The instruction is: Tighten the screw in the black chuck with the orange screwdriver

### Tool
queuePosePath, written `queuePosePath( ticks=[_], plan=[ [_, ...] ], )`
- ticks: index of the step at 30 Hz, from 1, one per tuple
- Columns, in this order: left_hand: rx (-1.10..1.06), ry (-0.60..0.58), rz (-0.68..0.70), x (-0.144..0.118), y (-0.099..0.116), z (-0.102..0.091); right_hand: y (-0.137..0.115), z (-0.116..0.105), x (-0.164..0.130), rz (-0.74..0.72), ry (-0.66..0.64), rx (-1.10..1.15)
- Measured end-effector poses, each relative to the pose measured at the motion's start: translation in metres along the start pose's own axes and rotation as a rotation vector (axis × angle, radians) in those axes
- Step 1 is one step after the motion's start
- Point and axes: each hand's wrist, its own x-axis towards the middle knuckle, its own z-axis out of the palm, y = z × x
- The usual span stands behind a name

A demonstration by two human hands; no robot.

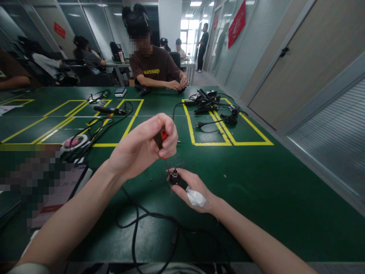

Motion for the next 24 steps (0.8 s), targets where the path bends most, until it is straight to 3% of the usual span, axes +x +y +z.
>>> queuePosePath(
  ticks=[12,24],
  plan=[
    [0.038,-0.044,-0.058,-0.0011,0.0036,0.0019,-0.0005,0.0004,-0.0003,-0.008,0.008,-0.007],
    [0.01,-0.01,-0.028,-0.0014,0.0017,-0.0005,0.0005,0.0007,-0.0004,-0.006,0.009,-0.013]
  ],
)
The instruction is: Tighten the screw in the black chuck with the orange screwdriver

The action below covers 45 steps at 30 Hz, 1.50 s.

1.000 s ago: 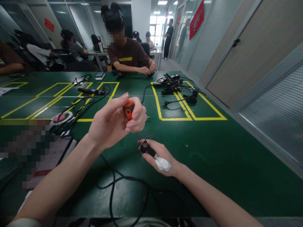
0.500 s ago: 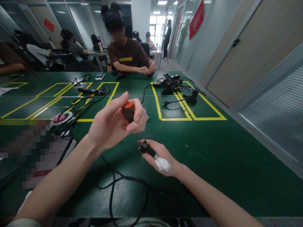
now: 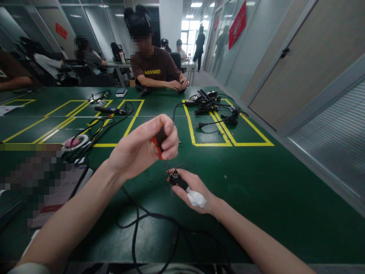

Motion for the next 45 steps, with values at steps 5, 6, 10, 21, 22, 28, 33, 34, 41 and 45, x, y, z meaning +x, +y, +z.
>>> queuePosePath(
  ticks=[5,6,10,21,22,28,33,34,41,45],
  plan=[
    [-0.011,-0.014,-0.028,0.0006,0.0039,0.0001,-0.0004,-0.0006,0.0,0.002,-0.011,0.007],
    [-0.017,-0.023,-0.038,0.0011,0.0048,0.0001,-0.0003,-0.0006,0.0,0.004,-0.012,0.007],
    [-0.019,-0.042,-0.052,0.0028,0.0055,-0.0004,-0.0003,-0.0005,0.0,0.009,-0.01,0.008],
    [-0.012,-0.018,-0.029,0.0004,0.0005,-0.0011,-0.0016,-0.0008,0.0005,0.01,-0.007,0.007],
    [-0.014,-0.006,-0.011,0.0001,-0.0004,-0.0007,-0.0016,-0.0007,0.0006,0.013,-0.006,0.008],
    [-0.027,0.001,-0.033,0.0003,0.0016,0.001,-0.0037,-0.001,0.0017,0.0,0.0,0.003],
    [-0.01,-0.001,-0.06,0.0017,0.0055,0.0008,-0.0049,-0.0013,0.0026,0.015,-0.005,0.003],
    [-0.012,-0.003,-0.057,0.0019,0.0055,0.0008,-0.0047,-0.0011,0.0026,0.015,-0.003,0.002],
    [-0.023,-0.015,-0.041,0.0016,0.0016,0.001,-0.0037,-0.0008,0.0021,0.019,-0.008,0.01],
    [-0.047,0.026,0.01,0.0001,-0.0005,0.001,-0.004,-0.0006,0.0018,0.016,-0.003,0.004]
  ],
)
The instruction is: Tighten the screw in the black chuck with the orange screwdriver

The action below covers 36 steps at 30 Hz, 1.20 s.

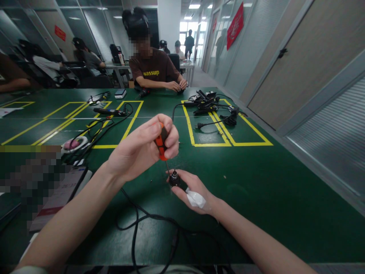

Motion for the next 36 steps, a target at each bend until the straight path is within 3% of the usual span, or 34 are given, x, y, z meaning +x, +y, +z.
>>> queuePosePath(
  ticks=[9,25,36],
  plan=[
    [0.052,-0.032,-0.068,0.0019,0.0059,-0.0003,0.0001,0.0002,0.0003,-0.014,-0.002,-0.009],
    [0.045,-0.008,-0.006,-0.0004,0.0015,0.0005,0.001,0.0003,0.0,-0.014,-0.004,-0.001],
    [0.005,-0.028,-0.065,0.0018,0.0071,0.0004,0.0003,-0.0004,0.0001,0.009,-0.016,0.009]
  ],
)
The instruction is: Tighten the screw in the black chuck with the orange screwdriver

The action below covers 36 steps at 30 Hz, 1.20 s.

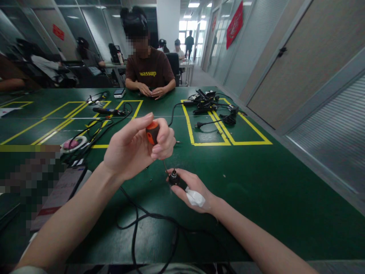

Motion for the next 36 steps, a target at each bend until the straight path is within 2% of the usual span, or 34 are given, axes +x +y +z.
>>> queuePosePath(
  ticks=[5,10,19,26,31,36],
  plan=[
    [0.014,-0.004,0.026,-0.0002,-0.0043,-0.0012,0.0024,0.0003,-0.0008,-0.008,0.002,0.003],
    [0.054,0.045,0.082,-0.0008,-0.0065,-0.0017,0.0013,0.0006,-0.0003,-0.022,0.018,-0.009],
    [0.044,0.017,0.0,-0.0001,0.0005,0.0002,-0.0002,-0.001,-0.0006,-0.008,-0.003,-0.002],
    [0.028,0.016,0.01,-0.0005,-0.0004,0.0002,0.0013,0.0,-0.0005,-0.012,0.011,-0.005],
    [0.049,0.056,0.061,-0.001,-0.0037,-0.0008,0.0024,0.0009,-0.001,-0.014,0.012,-0.019],
    [0.068,0.024,0.042,-0.0012,-0.0007,-0.0005,0.0,0.0008,0.0,-0.04,0.021,-0.024]
  ],
)
